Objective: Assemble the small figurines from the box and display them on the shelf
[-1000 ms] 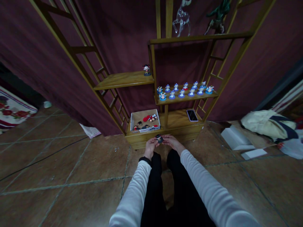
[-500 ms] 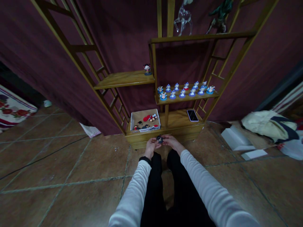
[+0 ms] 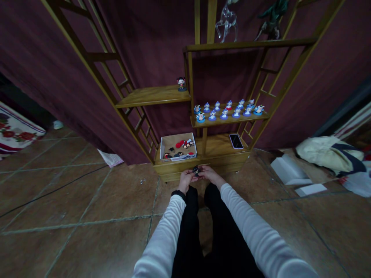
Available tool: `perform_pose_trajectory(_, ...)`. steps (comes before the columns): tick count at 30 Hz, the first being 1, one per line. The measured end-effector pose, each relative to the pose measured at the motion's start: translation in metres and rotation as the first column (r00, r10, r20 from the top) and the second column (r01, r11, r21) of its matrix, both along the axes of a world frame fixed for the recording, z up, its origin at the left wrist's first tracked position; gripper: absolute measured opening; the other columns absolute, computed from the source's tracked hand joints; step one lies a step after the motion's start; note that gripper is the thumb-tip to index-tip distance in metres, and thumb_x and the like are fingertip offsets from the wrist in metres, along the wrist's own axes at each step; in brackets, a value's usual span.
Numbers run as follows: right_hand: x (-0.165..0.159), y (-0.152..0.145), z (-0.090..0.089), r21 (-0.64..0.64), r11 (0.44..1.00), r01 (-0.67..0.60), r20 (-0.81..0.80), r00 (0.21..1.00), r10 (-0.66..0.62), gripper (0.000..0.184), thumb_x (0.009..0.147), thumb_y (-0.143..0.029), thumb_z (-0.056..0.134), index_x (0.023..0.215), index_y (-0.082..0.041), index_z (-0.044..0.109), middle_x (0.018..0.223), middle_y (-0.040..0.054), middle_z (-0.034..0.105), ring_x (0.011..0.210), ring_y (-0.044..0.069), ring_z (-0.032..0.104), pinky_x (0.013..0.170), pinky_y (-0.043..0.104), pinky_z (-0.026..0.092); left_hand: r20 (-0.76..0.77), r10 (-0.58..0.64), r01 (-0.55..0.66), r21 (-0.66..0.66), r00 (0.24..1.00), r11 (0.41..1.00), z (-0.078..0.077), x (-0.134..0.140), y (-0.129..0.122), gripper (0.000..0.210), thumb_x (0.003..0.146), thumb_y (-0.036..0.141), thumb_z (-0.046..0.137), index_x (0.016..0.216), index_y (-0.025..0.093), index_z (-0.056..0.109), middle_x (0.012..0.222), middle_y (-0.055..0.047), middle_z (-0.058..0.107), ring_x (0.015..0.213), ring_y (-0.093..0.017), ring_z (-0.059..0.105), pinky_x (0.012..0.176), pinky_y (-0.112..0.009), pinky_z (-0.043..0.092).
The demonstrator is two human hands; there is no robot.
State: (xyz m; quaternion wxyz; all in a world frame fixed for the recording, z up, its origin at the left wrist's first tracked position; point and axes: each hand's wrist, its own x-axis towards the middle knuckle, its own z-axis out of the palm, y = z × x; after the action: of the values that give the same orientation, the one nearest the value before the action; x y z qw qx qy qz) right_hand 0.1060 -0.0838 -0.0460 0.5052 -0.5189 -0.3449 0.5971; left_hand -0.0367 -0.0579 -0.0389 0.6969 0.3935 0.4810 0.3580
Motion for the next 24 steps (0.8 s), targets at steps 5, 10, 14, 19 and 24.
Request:
perform_pose_trajectory(5,0.0,0.002,0.0,-0.051,0.999,0.013,0.032,0.999,-0.011,0.035,0.054,-0.006,0.064,0.086,-0.018,0.06,0.066,-0.0033,0.066,0.051,0.011,0.061,0.052,0.023,0.05,-0.025,-0.006,0.006,-0.009,1.0,1.0,-0.005,0.001,0.003,0.021,0.067,0.015,0.071,0.081,0.011,0.056,0.067,-0.005,0.066,0.056,-0.014,0.066,0.06,-0.027,0.056)
perform_pose_trajectory(10,0.0,0.001,0.003,-0.088,0.996,0.018,0.018,1.0,-0.016,0.031,0.054,-0.005,0.062,0.081,-0.018,0.056,0.063,-0.0057,0.063,0.048,0.01,0.06,0.05,0.021,0.049,-0.049,0.013,-0.015,-0.037,0.999,0.999,-0.006,0.005,0.005,0.024,0.067,0.012,0.071,0.083,0.013,0.053,0.066,-0.004,0.066,0.055,-0.015,0.066,0.06,-0.029,0.056)
perform_pose_trajectory(14,0.0,-0.001,0.008,-0.087,0.996,0.033,-0.004,0.999,-0.034,0.028,0.055,-0.004,0.063,0.077,-0.018,0.055,0.06,-0.0059,0.062,0.046,0.009,0.058,0.048,0.021,0.049,-0.039,0.032,-0.034,-0.049,0.999,0.998,-0.005,0.005,0.004,0.022,0.068,0.008,0.067,0.082,0.014,0.051,0.061,-0.002,0.064,0.055,-0.015,0.066,0.058,-0.027,0.056)
perform_pose_trajectory(19,0.001,-0.004,0.015,-0.087,0.996,-0.025,-0.038,0.999,0.021,0.021,0.061,-0.008,0.065,0.079,-0.017,0.058,0.062,-0.0029,0.064,0.05,0.009,0.059,0.049,0.019,0.048,0.004,0.004,-0.003,-0.038,1.0,0.999,0.0,0.001,0.003,0.019,0.07,0.007,0.065,0.082,0.014,0.051,0.063,-0.004,0.065,0.057,-0.017,0.067,0.058,-0.027,0.055)
perform_pose_trajectory(24,0.001,-0.005,0.017,-0.075,0.997,-0.021,-0.031,0.999,0.019,0.013,0.069,-0.012,0.061,0.081,-0.017,0.059,0.062,-0.0017,0.064,0.051,0.009,0.059,0.052,0.02,0.05,0.018,-0.017,0.018,-0.038,1.0,0.999,0.004,-0.002,0.001,0.019,0.07,0.006,0.063,0.083,0.013,0.052,0.065,-0.006,0.066,0.057,-0.017,0.067,0.06,-0.027,0.056)
